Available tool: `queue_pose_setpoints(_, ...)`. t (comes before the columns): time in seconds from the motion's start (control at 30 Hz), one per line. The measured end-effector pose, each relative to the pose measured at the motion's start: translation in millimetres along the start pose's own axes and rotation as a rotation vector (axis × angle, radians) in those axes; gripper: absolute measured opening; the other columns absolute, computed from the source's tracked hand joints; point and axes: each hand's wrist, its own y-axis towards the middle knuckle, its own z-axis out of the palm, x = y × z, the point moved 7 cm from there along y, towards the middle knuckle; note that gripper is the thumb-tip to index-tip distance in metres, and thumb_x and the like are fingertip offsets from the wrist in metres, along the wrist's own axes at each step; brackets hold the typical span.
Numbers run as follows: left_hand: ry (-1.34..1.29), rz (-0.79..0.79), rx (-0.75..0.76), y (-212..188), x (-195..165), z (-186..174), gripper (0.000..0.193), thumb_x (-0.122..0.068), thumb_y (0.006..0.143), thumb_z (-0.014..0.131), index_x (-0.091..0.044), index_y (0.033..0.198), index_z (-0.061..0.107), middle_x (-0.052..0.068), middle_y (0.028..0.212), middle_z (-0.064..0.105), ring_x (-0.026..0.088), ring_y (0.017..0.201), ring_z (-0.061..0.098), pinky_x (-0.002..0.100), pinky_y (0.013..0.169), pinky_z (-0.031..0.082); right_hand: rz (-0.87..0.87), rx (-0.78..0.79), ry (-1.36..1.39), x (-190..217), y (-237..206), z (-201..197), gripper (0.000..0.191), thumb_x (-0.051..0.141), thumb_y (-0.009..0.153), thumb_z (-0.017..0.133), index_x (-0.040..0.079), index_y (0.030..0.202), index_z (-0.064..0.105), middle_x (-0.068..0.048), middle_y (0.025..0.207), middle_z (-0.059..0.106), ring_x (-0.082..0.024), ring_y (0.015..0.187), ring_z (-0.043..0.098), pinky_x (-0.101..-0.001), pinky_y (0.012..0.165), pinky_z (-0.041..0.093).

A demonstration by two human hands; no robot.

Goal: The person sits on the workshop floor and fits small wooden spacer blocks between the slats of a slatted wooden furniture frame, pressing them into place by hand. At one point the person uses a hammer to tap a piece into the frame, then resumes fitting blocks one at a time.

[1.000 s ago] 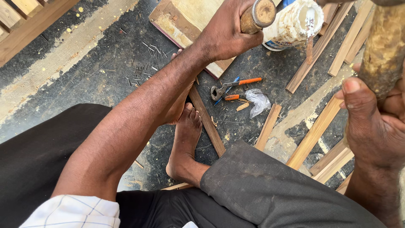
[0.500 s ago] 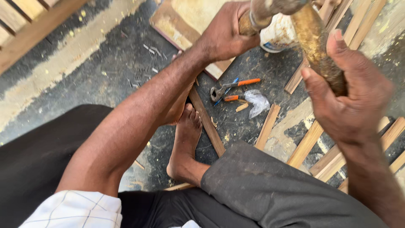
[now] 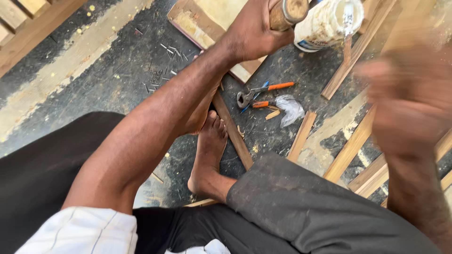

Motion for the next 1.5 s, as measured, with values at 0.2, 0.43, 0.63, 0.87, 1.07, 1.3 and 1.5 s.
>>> queue_pose_setpoints(0.2,0.021,0.139,-0.053,-4,-13,-7,0.045,-0.013,0.085,0.086,-0.005,0.125,0.065,0.010,0.114,0.073,0.022,0.108,0.070,0.040,0.096,0.058,0.259,-0.125,0.236,-21,-20,-15,0.038,0.014,0.110,0.070,-0.001,0.140,0.051,-0.012,0.104,0.070,-0.013,0.075,0.066,-0.0271,0.063,0.056)
queue_pose_setpoints(0.43,0.074,-0.299,-0.053,16,23,-1,0.027,-0.021,0.086,0.082,-0.005,0.100,0.065,0.005,0.084,0.071,0.014,0.077,0.073,0.035,0.071,0.060,0.441,-0.178,0.321,-77,-72,-23,0.023,0.021,0.127,0.066,0.000,0.119,0.064,-0.009,0.090,0.067,-0.014,0.075,0.066,-0.0271,0.070,0.058)
queue_pose_setpoints(0.63,0.107,-0.086,-0.089,18,15,-6,0.025,-0.016,0.088,0.080,-0.004,0.103,0.066,0.005,0.083,0.070,0.014,0.077,0.074,0.035,0.066,0.060,0.536,-0.238,0.363,-98,-99,-19,0.023,0.019,0.123,0.064,-0.004,0.123,0.064,-0.010,0.090,0.065,-0.016,0.076,0.064,-0.0266,0.069,0.052)
queue_pose_setpoints(0.87,0.082,-0.199,0.012,22,28,8,0.024,-0.018,0.089,0.076,-0.007,0.106,0.064,0.005,0.082,0.068,0.014,0.073,0.075,0.032,0.062,0.069,0.489,-0.223,0.350,-91,-89,-18,0.024,0.017,0.126,0.064,-0.006,0.118,0.066,-0.012,0.103,0.067,-0.017,0.080,0.067,-0.0293,0.074,0.060)
queue_pose_setpoints(1.07,0.117,-0.228,-0.005,28,23,18,0.015,-0.020,0.090,0.074,-0.010,0.100,0.070,-0.002,0.075,0.068,0.013,0.069,0.075,0.036,0.062,0.067,0.563,-0.193,0.342,-98,-99,-19,0.024,0.016,0.122,0.060,-0.007,0.122,0.065,-0.011,0.090,0.062,-0.017,0.078,0.063,-0.0287,0.072,0.055)
queue_pose_setpoints(1.3,0.135,-0.133,-0.032,20,9,5,0.023,-0.018,0.087,0.078,-0.004,0.101,0.067,0.005,0.077,0.070,0.015,0.069,0.073,0.037,0.060,0.061,0.538,-0.196,0.403,-116,-117,-21,0.026,0.022,0.125,0.060,-0.003,0.127,0.060,-0.010,0.089,0.062,-0.017,0.077,0.062,-0.0304,0.070,0.055)
queue_pose_setpoints(1.5,0.074,0.009,-0.033,13,-9,11,0.036,-0.013,0.090,0.078,-0.003,0.120,0.062,0.007,0.092,0.071,0.015,0.081,0.073,0.035,0.072,0.062,0.428,-0.146,0.314,-92,-81,-22,0.027,0.021,0.119,0.061,-0.005,0.127,0.060,-0.012,0.087,0.064,-0.017,0.071,0.062,-0.0295,0.064,0.054)
